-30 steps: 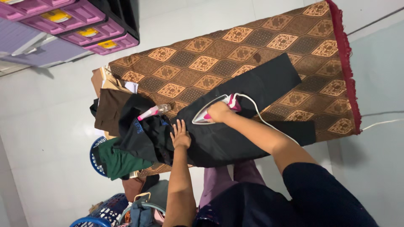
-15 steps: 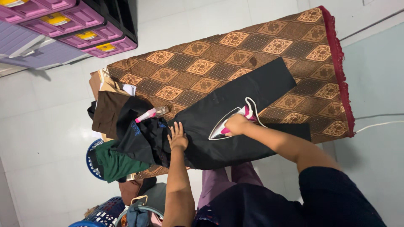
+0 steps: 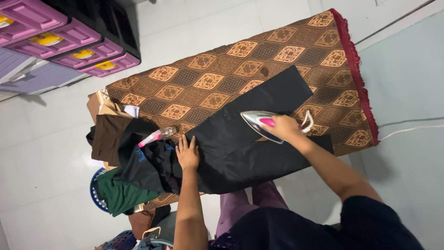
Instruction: The person irons black trousers on a patterned surface using an iron, moving the tool across the legs and pockets, and then folds the trousers by hand.
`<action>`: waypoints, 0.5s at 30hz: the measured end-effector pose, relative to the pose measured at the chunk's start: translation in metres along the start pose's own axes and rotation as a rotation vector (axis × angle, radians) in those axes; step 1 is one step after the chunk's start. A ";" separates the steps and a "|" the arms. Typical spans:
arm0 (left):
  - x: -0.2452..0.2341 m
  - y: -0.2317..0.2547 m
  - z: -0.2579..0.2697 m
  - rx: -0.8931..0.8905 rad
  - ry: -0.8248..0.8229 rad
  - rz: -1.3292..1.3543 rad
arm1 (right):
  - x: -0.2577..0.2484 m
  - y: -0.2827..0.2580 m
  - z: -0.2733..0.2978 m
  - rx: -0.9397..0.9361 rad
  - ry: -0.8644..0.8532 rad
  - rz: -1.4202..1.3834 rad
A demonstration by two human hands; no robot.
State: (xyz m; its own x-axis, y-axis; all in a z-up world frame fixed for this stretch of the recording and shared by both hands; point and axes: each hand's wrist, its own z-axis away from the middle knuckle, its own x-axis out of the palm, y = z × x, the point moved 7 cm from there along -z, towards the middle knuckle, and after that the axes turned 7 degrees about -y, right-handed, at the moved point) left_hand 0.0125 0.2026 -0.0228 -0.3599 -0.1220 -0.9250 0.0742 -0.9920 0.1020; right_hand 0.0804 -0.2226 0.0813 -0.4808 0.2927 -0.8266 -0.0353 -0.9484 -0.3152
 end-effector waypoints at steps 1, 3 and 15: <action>-0.001 0.002 -0.007 0.003 -0.001 -0.002 | 0.004 -0.005 -0.007 0.003 0.000 -0.002; 0.016 -0.003 -0.017 -0.184 -0.278 -0.120 | 0.016 -0.011 -0.026 0.022 -0.064 0.079; 0.018 -0.002 -0.017 -0.269 -0.310 -0.127 | -0.025 0.158 -0.103 0.453 0.113 0.036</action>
State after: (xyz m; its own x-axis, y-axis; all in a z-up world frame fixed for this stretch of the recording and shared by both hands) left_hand 0.0212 0.2031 -0.0461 -0.6416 -0.0438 -0.7658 0.2363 -0.9611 -0.1429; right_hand 0.1770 -0.3669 0.0043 -0.3915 0.2459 -0.8867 -0.4113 -0.9088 -0.0704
